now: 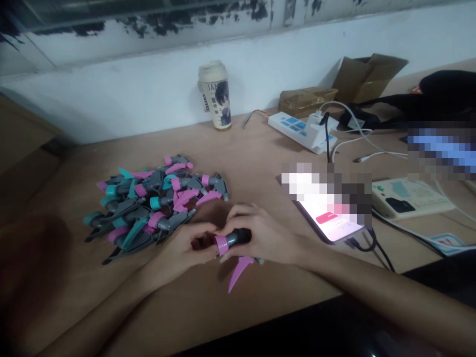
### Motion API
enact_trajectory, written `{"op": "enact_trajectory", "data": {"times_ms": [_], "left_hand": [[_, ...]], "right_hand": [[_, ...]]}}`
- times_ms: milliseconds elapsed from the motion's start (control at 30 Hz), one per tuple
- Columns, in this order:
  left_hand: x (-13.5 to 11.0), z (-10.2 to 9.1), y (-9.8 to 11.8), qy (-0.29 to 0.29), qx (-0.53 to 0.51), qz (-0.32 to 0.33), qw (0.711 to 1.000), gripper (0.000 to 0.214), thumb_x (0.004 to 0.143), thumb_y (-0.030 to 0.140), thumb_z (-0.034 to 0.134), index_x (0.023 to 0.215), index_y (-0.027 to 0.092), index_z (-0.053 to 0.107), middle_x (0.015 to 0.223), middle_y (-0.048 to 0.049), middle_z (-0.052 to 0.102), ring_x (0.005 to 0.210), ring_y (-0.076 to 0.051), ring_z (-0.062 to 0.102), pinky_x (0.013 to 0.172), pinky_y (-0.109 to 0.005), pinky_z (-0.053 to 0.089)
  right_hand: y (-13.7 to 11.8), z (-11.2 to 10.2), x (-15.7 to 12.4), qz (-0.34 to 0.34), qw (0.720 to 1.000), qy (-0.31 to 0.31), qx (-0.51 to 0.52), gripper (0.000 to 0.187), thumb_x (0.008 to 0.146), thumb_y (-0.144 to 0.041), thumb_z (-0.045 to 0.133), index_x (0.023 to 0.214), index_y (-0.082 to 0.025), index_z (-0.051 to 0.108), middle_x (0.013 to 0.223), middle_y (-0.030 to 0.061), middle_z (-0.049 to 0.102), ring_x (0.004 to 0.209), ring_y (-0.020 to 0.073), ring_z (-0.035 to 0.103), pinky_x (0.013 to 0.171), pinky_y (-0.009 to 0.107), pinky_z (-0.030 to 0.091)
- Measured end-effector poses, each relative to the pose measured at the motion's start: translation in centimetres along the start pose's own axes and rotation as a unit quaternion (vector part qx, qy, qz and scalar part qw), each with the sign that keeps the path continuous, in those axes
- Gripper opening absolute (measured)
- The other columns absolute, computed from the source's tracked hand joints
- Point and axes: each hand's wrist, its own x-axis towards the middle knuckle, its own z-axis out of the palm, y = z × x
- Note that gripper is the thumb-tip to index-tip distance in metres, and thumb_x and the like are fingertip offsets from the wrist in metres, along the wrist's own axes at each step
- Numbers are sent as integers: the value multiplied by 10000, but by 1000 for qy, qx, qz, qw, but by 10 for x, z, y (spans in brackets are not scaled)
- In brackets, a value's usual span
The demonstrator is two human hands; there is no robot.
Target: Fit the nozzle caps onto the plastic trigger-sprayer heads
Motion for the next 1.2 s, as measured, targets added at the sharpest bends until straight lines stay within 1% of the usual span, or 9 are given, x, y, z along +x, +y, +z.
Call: {"op": "enact_trajectory", "data": {"times_ms": [167, 400, 633, 767, 833, 900, 967, 1067, 1200], "left_hand": [[-3, -1, 1, 4, 7, 9, 1000, 108, 774, 253, 567, 752, 156, 607, 654, 28, 534, 594, -98, 496, 505, -199, 343], [-3, 1, 6, 20, 20, 32, 999, 153, 803, 289, 570, 863, 170, 644, 700, 18, 594, 613, -103, 507, 529, -199, 359], [-3, 9, 6, 105, 38, 49, 993, 151, 798, 193, 544, 923, 190, 628, 810, -4, 643, 686, -127, 574, 617, -236, 431], [-4, 13, 5, 147, -14, 29, 989, 200, 796, 217, 550, 987, 180, 592, 828, -21, 661, 683, -137, 599, 599, -237, 466], [-4, 15, 7, 183, -14, 12, 983, 173, 784, 223, 569, 950, 176, 588, 828, -21, 663, 671, -133, 601, 590, -233, 467], [-4, 16, 9, 220, 25, -1, 975, 96, 764, 204, 584, 855, 179, 601, 788, -8, 655, 653, -129, 592, 588, -231, 458], [-6, 17, 12, 238, 86, -11, 967, 46, 752, 180, 582, 777, 186, 620, 756, 0, 647, 648, -132, 584, 592, -236, 444], [-8, 18, 15, 233, 162, -18, 959, 89, 757, 168, 567, 742, 197, 650, 742, -1, 649, 649, -141, 579, 582, -242, 416], [-9, 19, 16, 228, 204, -5, 952, 117, 767, 158, 558, 717, 204, 653, 708, 8, 645, 637, -139, 568, 576, -241, 392]], "right_hand": [[-1, 1, 0, 1, 1000, 6, -18, 205, 704, -339, 730, 864, -222, 676, 877, 5, 605, 833, 140, 577, 778, 323, 412], [-1, 0, 0, -10, 999, 19, -44, 197, 716, -326, 723, 857, -199, 671, 865, 17, 599, 829, 152, 570, 761, 331, 400], [-5, 4, -2, 0, 994, 76, -84, 162, 752, -269, 682, 899, -210, 648, 902, 34, 593, 873, 169, 577, 787, 350, 441], [-7, 6, -4, 20, 991, 98, -87, 192, 767, -264, 666, 948, -207, 639, 1013, 70, 573, 939, 180, 573, 818, 349, 474], [-8, 7, -3, 24, 990, 104, -97, 187, 770, -263, 664, 943, -197, 636, 1046, 81, 582, 972, 190, 572, 832, 351, 475], [-9, 8, -2, 21, 989, 100, -107, 178, 763, -251, 671, 929, -197, 632, 1031, 71, 615, 973, 197, 572, 834, 359, 470], [-9, 9, 0, 17, 989, 93, -115, 164, 752, -235, 679, 905, -202, 632, 957, 46, 655, 930, 199, 576, 818, 366, 463], [-8, 11, 0, 17, 989, 87, -121, 129, 745, -232, 679, 863, -201, 638, 871, 24, 683, 870, 198, 579, 784, 362, 456], [-7, 12, 0, 13, 987, 91, -132, 139, 737, -253, 689, 856, -197, 644, 877, 22, 691, 860, 202, 581, 776, 357, 447]]}}
